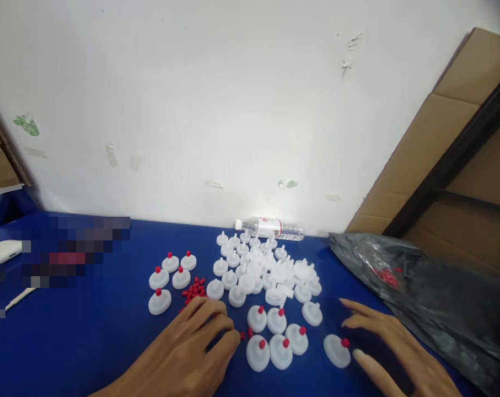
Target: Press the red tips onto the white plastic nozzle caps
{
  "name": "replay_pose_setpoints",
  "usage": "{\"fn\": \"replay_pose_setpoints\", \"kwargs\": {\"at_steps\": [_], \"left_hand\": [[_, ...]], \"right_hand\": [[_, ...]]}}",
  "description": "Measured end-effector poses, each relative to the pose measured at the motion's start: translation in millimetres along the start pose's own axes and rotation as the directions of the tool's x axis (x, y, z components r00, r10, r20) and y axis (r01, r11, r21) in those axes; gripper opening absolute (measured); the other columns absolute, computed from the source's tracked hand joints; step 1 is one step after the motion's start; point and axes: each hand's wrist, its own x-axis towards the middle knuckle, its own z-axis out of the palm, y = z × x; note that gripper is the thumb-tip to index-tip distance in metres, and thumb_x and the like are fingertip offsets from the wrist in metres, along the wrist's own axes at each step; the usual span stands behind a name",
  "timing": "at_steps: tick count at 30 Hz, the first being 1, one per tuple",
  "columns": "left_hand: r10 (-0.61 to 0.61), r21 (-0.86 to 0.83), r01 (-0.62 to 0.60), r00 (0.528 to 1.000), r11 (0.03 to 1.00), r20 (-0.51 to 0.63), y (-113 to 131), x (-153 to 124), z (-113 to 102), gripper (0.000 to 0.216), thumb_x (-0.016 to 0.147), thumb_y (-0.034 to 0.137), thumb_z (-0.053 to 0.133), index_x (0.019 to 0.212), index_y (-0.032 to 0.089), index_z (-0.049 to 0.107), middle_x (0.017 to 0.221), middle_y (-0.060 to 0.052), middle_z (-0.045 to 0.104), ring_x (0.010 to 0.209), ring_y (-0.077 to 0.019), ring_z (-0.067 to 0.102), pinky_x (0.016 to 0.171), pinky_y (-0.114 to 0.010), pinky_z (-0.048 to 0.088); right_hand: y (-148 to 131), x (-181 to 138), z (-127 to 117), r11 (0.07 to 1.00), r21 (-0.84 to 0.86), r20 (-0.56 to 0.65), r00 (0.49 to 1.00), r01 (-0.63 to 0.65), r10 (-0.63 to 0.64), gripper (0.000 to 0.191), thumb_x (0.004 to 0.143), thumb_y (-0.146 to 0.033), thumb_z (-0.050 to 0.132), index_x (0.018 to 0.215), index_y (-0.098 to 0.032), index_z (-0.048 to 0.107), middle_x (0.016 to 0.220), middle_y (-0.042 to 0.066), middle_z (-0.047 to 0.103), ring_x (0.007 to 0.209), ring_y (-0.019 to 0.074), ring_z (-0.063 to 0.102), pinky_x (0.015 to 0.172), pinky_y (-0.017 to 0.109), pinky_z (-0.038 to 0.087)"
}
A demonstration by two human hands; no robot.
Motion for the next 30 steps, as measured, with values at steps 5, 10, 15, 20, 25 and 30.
{"fn": "replay_pose_setpoints", "kwargs": {"at_steps": [5,10,15,20,25,30], "left_hand": [[-0.015,0.025,0.016,1.000,1.000,-0.014,1.6,4.2,-8.7,0.027,0.101,0.004,0.048,0.114,0.017,0.069,0.095,-0.004,0.070,0.095,-0.0212,0.060,0.090,-0.034,0.053],[-0.052,-0.002,0.053,0.998,0.999,0.032,1.7,10.6,-20.1,0.025,0.107,0.008,0.046,0.113,0.016,0.069,0.096,-0.004,0.069,0.091,-0.0194,0.059,0.086,-0.032,0.052],[-0.054,-0.008,0.054,0.999,0.999,0.010,-0.9,10.8,-21.8,0.027,0.107,0.007,0.044,0.115,0.016,0.069,0.098,-0.005,0.069,0.093,-0.0198,0.059,0.088,-0.032,0.051],[-0.073,0.007,0.073,0.997,0.997,0.012,-0.1,8.9,-22.1,0.027,0.106,0.007,0.046,0.113,0.017,0.070,0.096,-0.004,0.071,0.092,-0.0195,0.060,0.086,-0.032,0.052],[-0.050,0.004,0.050,0.994,0.999,-0.094,0.3,10.0,-22.8,0.026,0.107,0.006,0.050,0.120,0.013,0.070,0.099,-0.003,0.075,0.096,-0.0182,0.061,0.096,-0.033,0.048],[-0.048,0.043,0.056,0.984,0.997,-0.172,-1.2,17.2,-27.6,0.023,0.109,0.008,0.051,0.112,0.013,0.074,0.097,-0.002,0.076,0.092,-0.0153,0.062,0.095,-0.031,0.045]], "right_hand": [[-3.6,11.9,-3.3,0.972,0.041,0.133,0.963,0.231,-0.234,0.057,0.099,-0.049,0.059,0.156,-0.043,0.053,0.153,-0.001,0.062,0.136,0.0322,0.063,0.103,0.044,0.062],[-12.5,25.7,-8.2,0.953,-0.087,0.097,0.955,0.290,-0.281,0.060,0.104,-0.044,0.053,0.163,-0.040,0.042,0.155,0.001,0.059,0.134,0.0315,0.065,0.103,0.049,0.060],[-15.7,31.2,-3.4,0.934,-0.120,0.188,0.931,0.337,-0.312,0.054,0.105,-0.045,0.055,0.159,-0.045,0.047,0.151,-0.002,0.062,0.130,0.0311,0.067,0.100,0.052,0.062],[-14.9,34.3,-7.3,0.948,-0.051,0.050,0.948,0.315,-0.313,0.048,0.106,-0.045,0.052,0.153,-0.040,0.055,0.144,0.000,0.070,0.125,0.0285,0.072,0.100,0.043,0.064],[-41.1,65.0,-31.5,0.975,0.013,-0.074,0.973,0.221,-0.219,0.026,0.103,-0.042,0.063,0.128,-0.032,0.065,0.123,0.001,0.076,0.107,0.0197,0.078,0.089,0.023,0.065],[-91.4,99.0,-33.1,0.874,0.187,0.032,0.887,0.447,-0.461,0.019,0.111,-0.031,0.049,0.124,-0.030,0.063,0.115,0.001,0.076,0.104,0.0149,0.077,0.096,0.023,0.061]]}}
